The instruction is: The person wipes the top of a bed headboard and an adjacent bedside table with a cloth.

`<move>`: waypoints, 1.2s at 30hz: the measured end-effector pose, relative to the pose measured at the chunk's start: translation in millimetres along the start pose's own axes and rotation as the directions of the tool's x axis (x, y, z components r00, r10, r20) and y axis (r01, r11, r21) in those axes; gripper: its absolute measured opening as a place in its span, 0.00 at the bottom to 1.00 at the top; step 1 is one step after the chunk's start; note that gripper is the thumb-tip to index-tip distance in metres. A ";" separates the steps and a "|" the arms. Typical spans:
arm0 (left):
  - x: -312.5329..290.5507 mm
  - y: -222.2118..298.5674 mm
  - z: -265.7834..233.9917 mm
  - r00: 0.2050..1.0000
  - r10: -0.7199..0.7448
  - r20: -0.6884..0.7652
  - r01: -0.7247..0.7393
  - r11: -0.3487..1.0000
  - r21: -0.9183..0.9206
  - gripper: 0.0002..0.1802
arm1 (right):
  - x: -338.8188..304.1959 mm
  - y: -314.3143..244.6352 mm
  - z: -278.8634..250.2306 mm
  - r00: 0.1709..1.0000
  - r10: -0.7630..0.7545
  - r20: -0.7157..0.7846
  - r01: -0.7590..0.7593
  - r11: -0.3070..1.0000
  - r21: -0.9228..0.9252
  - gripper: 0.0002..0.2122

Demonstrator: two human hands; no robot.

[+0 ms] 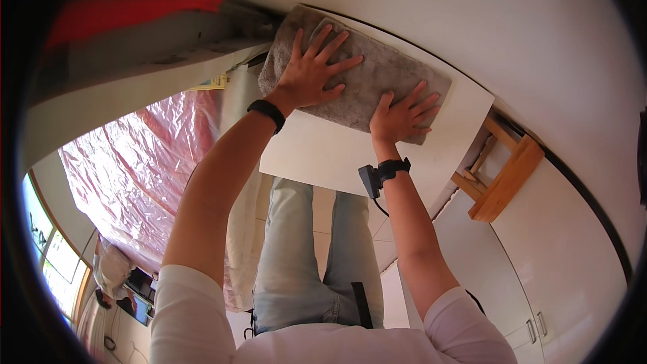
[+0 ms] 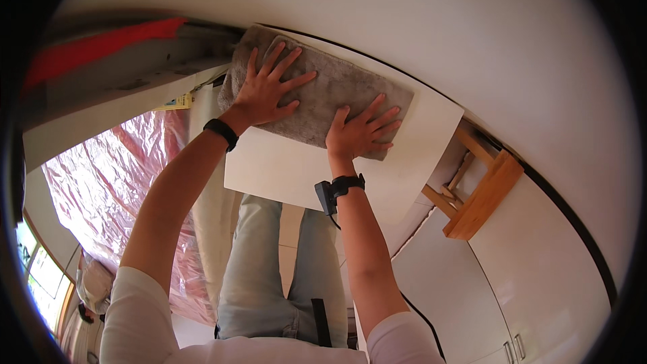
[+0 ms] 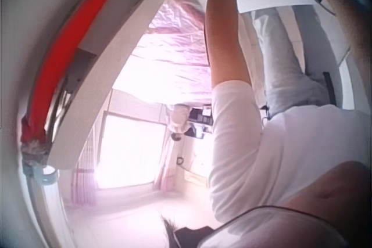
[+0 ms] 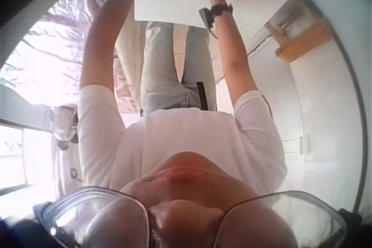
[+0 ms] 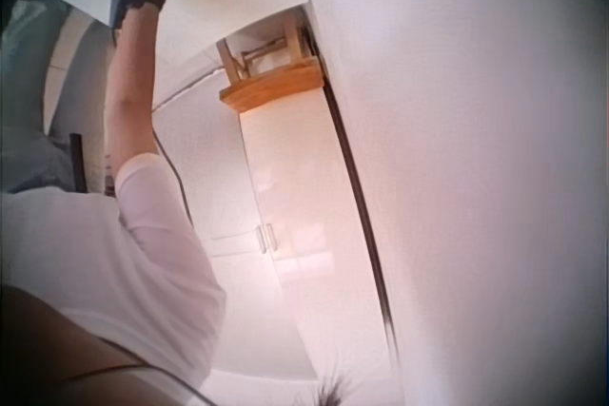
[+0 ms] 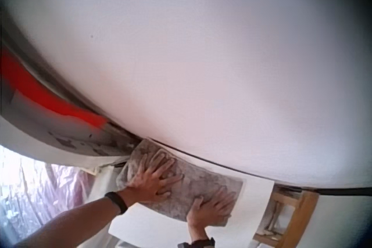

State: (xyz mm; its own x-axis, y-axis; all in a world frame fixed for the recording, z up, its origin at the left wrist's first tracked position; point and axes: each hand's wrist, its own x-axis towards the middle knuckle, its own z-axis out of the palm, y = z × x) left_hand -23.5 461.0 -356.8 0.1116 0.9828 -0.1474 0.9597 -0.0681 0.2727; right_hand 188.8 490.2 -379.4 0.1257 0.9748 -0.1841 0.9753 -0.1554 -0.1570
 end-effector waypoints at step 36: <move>-0.4 1.1 9.9 0.984 -0.094 -0.150 0.077 0.990 -0.116 0.55 | 37.3 -40.9 11.2 0.911 -0.292 -0.291 0.264 0.956 -0.131 0.39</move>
State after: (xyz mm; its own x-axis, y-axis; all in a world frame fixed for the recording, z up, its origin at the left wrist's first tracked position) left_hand -19.9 458.8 -365.9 -0.0192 0.9994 -0.0284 0.9291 0.0283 0.3686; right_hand 151.6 531.1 -390.7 -0.1171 0.9801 0.1602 0.9889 0.1298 -0.0719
